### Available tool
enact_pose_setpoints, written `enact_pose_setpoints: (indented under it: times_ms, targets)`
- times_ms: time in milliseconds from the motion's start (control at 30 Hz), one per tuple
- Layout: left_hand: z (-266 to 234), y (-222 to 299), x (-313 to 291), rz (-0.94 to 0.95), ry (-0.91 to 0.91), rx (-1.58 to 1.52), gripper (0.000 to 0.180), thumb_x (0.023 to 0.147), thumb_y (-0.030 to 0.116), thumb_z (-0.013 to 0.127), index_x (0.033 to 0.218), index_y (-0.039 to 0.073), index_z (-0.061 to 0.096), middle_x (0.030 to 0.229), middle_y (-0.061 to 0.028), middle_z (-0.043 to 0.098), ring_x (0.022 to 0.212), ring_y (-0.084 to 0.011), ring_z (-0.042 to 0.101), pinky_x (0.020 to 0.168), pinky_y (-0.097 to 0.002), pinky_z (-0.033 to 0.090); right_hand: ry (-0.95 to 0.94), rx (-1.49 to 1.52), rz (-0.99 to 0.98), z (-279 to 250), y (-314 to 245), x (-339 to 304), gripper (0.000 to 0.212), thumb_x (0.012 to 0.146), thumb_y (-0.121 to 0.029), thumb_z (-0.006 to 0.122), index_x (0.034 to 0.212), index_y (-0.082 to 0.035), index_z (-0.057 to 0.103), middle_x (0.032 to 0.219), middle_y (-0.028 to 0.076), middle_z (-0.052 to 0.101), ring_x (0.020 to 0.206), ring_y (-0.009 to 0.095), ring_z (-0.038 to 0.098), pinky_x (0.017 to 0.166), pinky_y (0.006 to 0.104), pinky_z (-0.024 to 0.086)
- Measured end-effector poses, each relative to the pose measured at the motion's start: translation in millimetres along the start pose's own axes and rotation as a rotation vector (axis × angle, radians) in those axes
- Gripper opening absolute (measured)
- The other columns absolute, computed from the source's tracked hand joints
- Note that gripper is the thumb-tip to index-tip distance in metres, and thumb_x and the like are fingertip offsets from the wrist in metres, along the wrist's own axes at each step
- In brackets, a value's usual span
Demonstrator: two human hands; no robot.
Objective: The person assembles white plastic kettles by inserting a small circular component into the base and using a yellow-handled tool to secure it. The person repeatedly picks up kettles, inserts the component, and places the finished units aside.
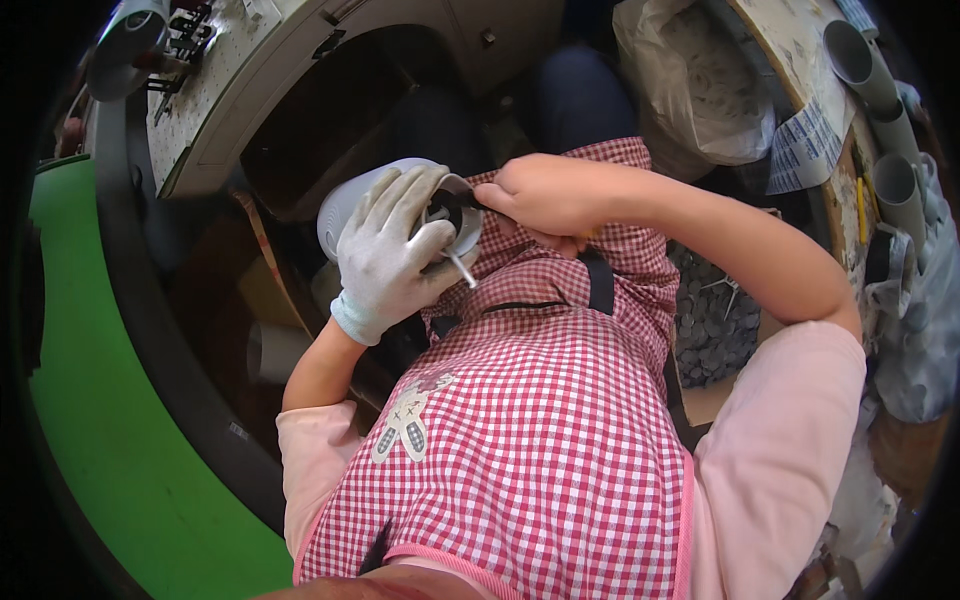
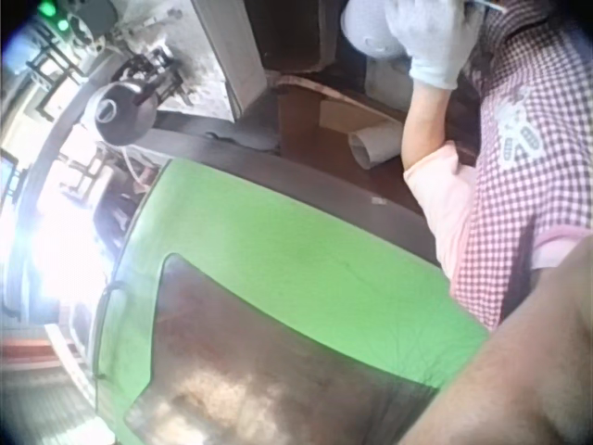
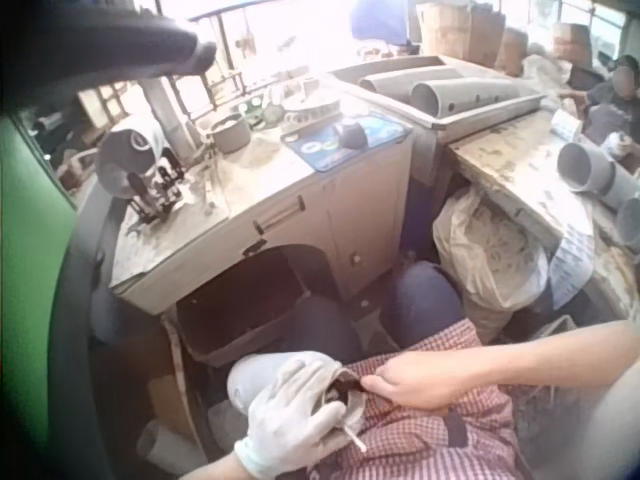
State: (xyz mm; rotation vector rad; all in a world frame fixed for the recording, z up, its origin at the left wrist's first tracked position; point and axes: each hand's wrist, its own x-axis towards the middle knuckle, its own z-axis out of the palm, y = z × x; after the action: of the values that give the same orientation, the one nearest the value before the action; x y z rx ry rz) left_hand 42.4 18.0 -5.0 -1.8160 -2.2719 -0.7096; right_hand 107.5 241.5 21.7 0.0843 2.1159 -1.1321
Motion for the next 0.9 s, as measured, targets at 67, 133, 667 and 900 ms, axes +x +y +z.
enact_pose_setpoints:
  times_ms: [67, 133, 667, 900]
  targets:
    - [-0.4, -4.2, -6.3, 0.032, 0.032, 0.026, 0.032, 0.070, 0.032, 0.087, 0.079, 0.010, 0.065, 0.128, -0.0155, 0.070, 0.120, -0.0336, 0.066, 0.105, -0.0485, 0.051, -0.175, 0.197, 0.169, -2.5, 6.6, -7.0, 0.057, 0.113, -0.039, 0.030, 0.091, 0.002, 0.062, 0.055, 0.005, 0.057, 0.041, 0.016, 0.054, 0.054, 0.0312, 0.054]
    - [5.6, -4.7, -10.2, 0.057, 0.042, 0.047, 0.032, 0.071, 0.032, 0.086, 0.077, 0.011, 0.063, 0.128, -0.0147, 0.070, 0.121, -0.0329, 0.066, 0.105, -0.0481, 0.051, -0.291, 0.288, 0.181, 3.1, 15.7, -6.2, 0.057, 0.114, -0.039, 0.029, 0.092, 0.002, 0.061, 0.054, 0.004, 0.055, 0.041, 0.015, 0.055, 0.051, 0.0300, 0.053]
    - [19.3, -109.8, -18.3, -0.213, 0.686, 0.022, 0.073, 0.068, 0.032, 0.097, 0.126, 0.014, 0.057, 0.137, -0.0164, 0.062, 0.124, -0.0416, 0.060, 0.103, -0.0516, 0.050, -0.412, 1.703, -0.031, 12.0, -8.0, 15.5, 0.039, 0.113, -0.042, 0.036, 0.098, -0.009, 0.051, 0.052, -0.002, 0.039, 0.034, 0.010, 0.039, 0.031, 0.0194, 0.034]
    - [2.7, -118.9, -22.7, -0.304, 0.549, 0.082, 0.042, 0.070, 0.017, 0.096, 0.102, 0.007, 0.072, 0.136, -0.0231, 0.060, 0.118, -0.0425, 0.061, 0.096, -0.0495, 0.052, 1.141, 0.734, -0.182, -125.3, 161.2, -62.0, 0.043, 0.113, -0.038, 0.039, 0.130, -0.005, 0.061, 0.071, -0.006, 0.046, 0.051, 0.002, 0.038, 0.047, 0.0186, 0.029]
